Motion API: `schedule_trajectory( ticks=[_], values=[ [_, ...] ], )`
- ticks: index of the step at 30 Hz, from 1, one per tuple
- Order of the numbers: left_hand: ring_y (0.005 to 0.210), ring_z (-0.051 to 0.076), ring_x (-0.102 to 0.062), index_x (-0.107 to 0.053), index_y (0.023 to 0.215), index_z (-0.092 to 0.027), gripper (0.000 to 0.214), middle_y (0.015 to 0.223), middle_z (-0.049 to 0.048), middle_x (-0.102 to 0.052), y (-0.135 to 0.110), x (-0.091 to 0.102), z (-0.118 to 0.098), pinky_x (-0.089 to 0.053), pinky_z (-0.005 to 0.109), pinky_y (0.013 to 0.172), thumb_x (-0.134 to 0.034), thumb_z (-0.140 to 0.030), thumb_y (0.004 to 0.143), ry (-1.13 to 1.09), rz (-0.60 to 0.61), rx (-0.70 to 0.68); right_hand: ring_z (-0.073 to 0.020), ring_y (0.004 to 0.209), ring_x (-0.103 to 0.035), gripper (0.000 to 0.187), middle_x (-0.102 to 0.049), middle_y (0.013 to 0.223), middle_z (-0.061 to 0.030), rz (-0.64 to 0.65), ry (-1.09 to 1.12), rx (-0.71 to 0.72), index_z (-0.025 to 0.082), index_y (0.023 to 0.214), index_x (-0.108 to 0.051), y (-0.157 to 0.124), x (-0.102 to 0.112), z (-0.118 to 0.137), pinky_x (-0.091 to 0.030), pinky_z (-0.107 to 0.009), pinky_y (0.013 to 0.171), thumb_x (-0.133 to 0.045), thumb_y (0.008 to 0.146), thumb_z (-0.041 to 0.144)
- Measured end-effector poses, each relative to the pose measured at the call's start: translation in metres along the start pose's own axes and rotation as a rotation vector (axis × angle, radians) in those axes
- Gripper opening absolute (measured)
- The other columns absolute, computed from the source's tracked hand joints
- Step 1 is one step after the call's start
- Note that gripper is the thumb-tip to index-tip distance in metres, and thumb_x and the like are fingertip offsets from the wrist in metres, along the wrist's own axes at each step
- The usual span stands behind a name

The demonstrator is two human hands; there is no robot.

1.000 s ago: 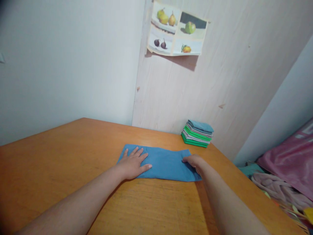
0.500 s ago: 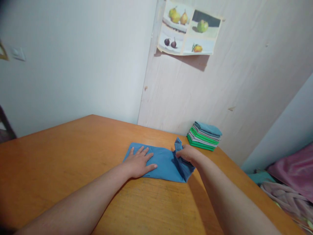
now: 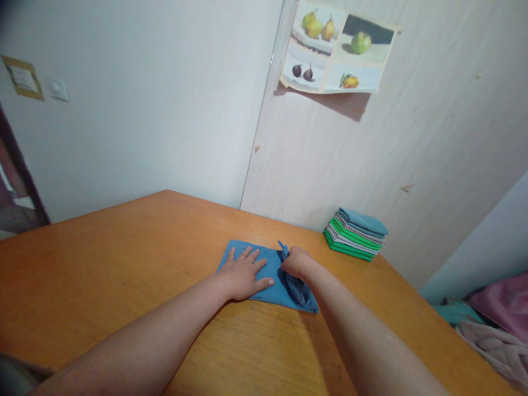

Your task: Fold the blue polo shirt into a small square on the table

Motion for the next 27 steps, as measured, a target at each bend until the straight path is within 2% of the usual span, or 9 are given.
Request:
schedule_trajectory(
  ticks=[7,12,15,17,19,22,25,27],
  values=[
    [0.152,0.039,-0.011,-0.044,0.150,-0.027,0.089,0.164,0.0128,-0.025,-0.001,0.000,-0.001,-0.002,0.074,0.113,-0.021,-0.084,0.085,-0.003,0.006,0.000,-0.0214,0.043,-0.061,0.011,-0.058,0.043,-0.0023,0.163,-0.046,-0.007,0.013,0.079,-0.068,-0.001,-0.022,0.005,-0.047,-0.027,0.042,-0.068,0.069,0.017],
    [0.152,0.040,-0.011,-0.044,0.150,-0.027,0.087,0.164,0.0127,-0.025,-0.001,0.002,-0.001,-0.001,0.075,0.113,-0.024,-0.083,0.085,-0.013,0.008,0.007,-0.0191,0.039,-0.058,0.009,-0.056,0.040,-0.0007,0.175,0.003,0.008,0.015,0.079,-0.066,-0.004,-0.024,0.006,-0.045,-0.025,0.039,-0.069,0.071,0.019],
    [0.152,0.040,-0.012,-0.044,0.150,-0.027,0.087,0.164,0.0133,-0.025,-0.001,0.001,-0.002,-0.001,0.075,0.113,-0.025,-0.083,0.085,-0.021,0.001,0.005,-0.0181,0.039,-0.059,0.016,-0.060,0.045,-0.0024,0.198,0.077,0.025,0.015,0.081,-0.065,-0.009,-0.025,0.009,-0.045,-0.024,0.038,-0.068,0.079,0.031],
    [0.152,0.040,-0.012,-0.044,0.150,-0.027,0.087,0.163,0.0139,-0.025,-0.001,0.001,-0.002,-0.001,0.075,0.112,-0.025,-0.083,0.085,-0.025,-0.003,0.001,-0.0176,0.042,-0.062,0.026,-0.065,0.052,-0.0041,0.186,0.131,0.047,0.016,0.085,-0.064,-0.011,-0.025,0.010,-0.046,-0.023,0.039,-0.061,0.087,0.041],
    [0.152,0.040,-0.012,-0.045,0.149,-0.026,0.088,0.163,0.0147,-0.026,0.000,0.000,-0.001,-0.001,0.076,0.112,-0.025,-0.084,0.085,-0.028,-0.007,0.000,-0.0167,0.047,-0.066,0.032,-0.070,0.061,-0.0060,0.134,0.165,0.075,0.015,0.090,-0.064,-0.010,-0.023,0.009,-0.047,-0.023,0.042,-0.052,0.093,0.044],
    [0.152,0.040,-0.013,-0.046,0.148,-0.026,0.090,0.163,0.0152,-0.025,0.000,0.000,-0.001,-0.001,0.076,0.112,-0.024,-0.085,0.084,-0.034,-0.011,0.001,-0.0167,0.058,-0.070,0.034,-0.075,0.078,-0.0093,-0.024,0.158,0.144,0.014,0.095,-0.066,-0.005,-0.015,0.004,-0.051,-0.025,0.052,-0.041,0.098,0.037],
    [0.152,0.039,-0.012,-0.046,0.149,-0.026,0.091,0.163,0.0145,-0.025,0.000,0.000,0.000,-0.001,0.075,0.113,-0.022,-0.085,0.084,-0.032,-0.007,0.005,-0.0225,0.088,-0.072,0.035,-0.075,0.099,-0.0126,-0.206,0.095,0.239,0.015,0.101,-0.070,-0.002,-0.008,0.000,-0.054,-0.031,0.077,-0.040,0.097,0.032],
    [0.152,0.039,-0.011,-0.045,0.149,-0.026,0.091,0.164,0.0143,-0.024,-0.001,-0.001,0.000,-0.001,0.075,0.113,-0.021,-0.085,0.084,-0.028,-0.003,0.004,-0.0257,0.110,-0.066,0.036,-0.072,0.115,-0.0141,-0.278,0.047,0.307,0.014,0.110,-0.070,-0.002,-0.010,0.000,-0.049,-0.035,0.095,-0.040,0.097,0.030]
  ],
)
Point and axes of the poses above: each hand's wrist, its own y-axis towards the middle knuckle, its own x-axis out of the back of the hand, z = x × y, the point moved 6 cm from there along y, towards the middle knuckle
